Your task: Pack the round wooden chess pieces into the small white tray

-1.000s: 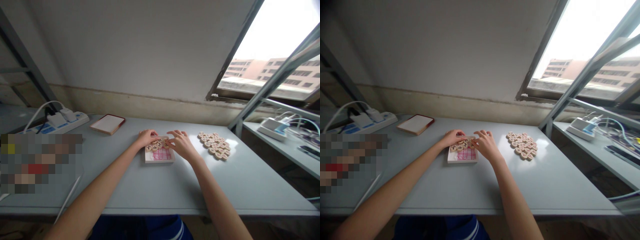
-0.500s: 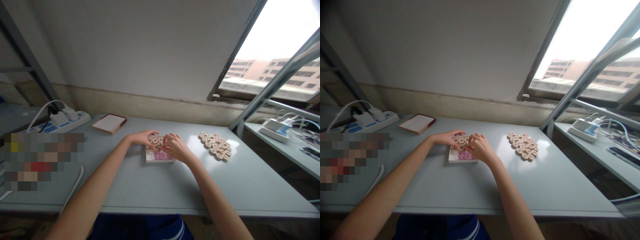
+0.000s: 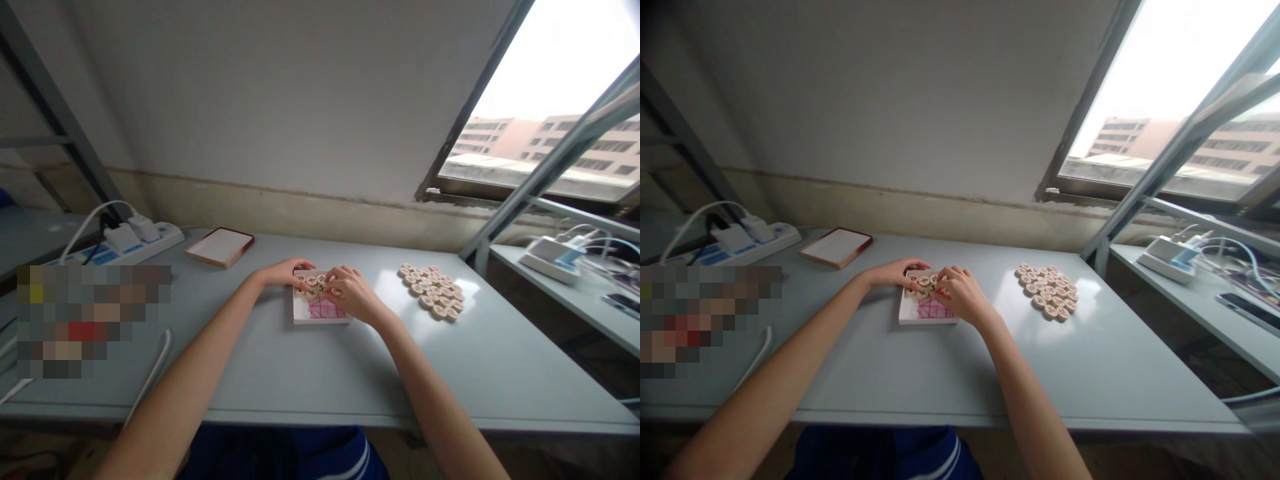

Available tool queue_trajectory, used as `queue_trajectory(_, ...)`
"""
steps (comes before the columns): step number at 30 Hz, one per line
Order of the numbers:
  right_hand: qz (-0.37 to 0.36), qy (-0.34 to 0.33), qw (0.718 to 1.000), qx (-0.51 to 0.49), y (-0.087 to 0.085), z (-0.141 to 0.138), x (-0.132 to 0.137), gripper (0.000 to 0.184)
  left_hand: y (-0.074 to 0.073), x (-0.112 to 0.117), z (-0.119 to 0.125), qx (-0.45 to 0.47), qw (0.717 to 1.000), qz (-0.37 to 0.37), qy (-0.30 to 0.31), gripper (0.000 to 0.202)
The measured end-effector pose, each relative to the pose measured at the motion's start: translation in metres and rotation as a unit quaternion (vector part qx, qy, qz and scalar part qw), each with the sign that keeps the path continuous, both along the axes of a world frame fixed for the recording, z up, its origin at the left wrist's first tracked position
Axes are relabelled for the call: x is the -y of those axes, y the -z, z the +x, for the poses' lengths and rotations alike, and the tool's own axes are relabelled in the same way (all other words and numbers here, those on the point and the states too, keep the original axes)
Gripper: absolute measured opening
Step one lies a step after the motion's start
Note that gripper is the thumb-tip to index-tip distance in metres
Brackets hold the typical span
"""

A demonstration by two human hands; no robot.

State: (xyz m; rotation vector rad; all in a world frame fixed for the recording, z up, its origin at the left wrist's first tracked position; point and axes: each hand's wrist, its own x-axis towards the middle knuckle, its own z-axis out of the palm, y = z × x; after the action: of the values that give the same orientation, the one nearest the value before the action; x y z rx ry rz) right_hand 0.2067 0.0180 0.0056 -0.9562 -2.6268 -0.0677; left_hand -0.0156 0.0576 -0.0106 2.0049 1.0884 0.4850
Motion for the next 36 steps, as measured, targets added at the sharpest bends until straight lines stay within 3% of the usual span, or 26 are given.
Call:
queue_trajectory(6,-0.005,-0.005,1.000,-0.002,0.000,0.000,0.000,0.017,-0.002,0.003,0.003,-0.014,1.000,0.006,-0.009,0.059)
queue_trajectory(11,-0.019,-0.008,1.000,-0.014,0.000,-0.001,0.000,0.016,-0.007,0.009,0.011,-0.103,0.993,0.058,-0.024,0.077)
queue_trajectory(14,-0.031,0.010,0.998,-0.060,-0.008,0.008,-0.005,0.020,-0.009,0.012,0.015,-0.149,0.985,0.087,-0.026,0.076)
queue_trajectory(17,0.004,0.122,0.981,-0.151,-0.018,0.032,-0.017,0.030,-0.010,0.012,0.016,-0.132,0.988,0.075,-0.026,0.069)
queue_trajectory(20,0.068,0.319,0.922,-0.210,-0.017,0.067,-0.030,0.031,-0.008,0.011,0.014,-0.099,0.993,0.056,-0.023,0.067)
queue_trajectory(23,0.068,0.483,0.856,-0.170,-0.003,0.099,-0.038,0.035,-0.005,0.008,0.011,-0.085,0.995,0.045,-0.020,0.067)
queue_trajectory(25,0.027,0.542,0.833,-0.107,0.010,0.112,-0.040,0.041,-0.004,0.006,0.010,-0.086,0.995,0.043,-0.018,0.066)
queue_trajectory(28,-0.028,0.557,0.830,-0.010,0.025,0.118,-0.041,0.042,-0.005,0.006,0.012,-0.093,0.994,0.050,-0.021,0.060)
queue_trajectory(31,-0.024,0.537,0.842,0.040,0.030,0.115,-0.041,0.039,-0.007,0.009,0.018,-0.127,0.987,0.079,-0.050,0.055)
queue_trajectory(36,-0.007,0.505,0.861,0.056,0.027,0.109,-0.041,0.035,-0.003,0.017,0.040,-0.191,0.956,0.157,-0.157,0.047)
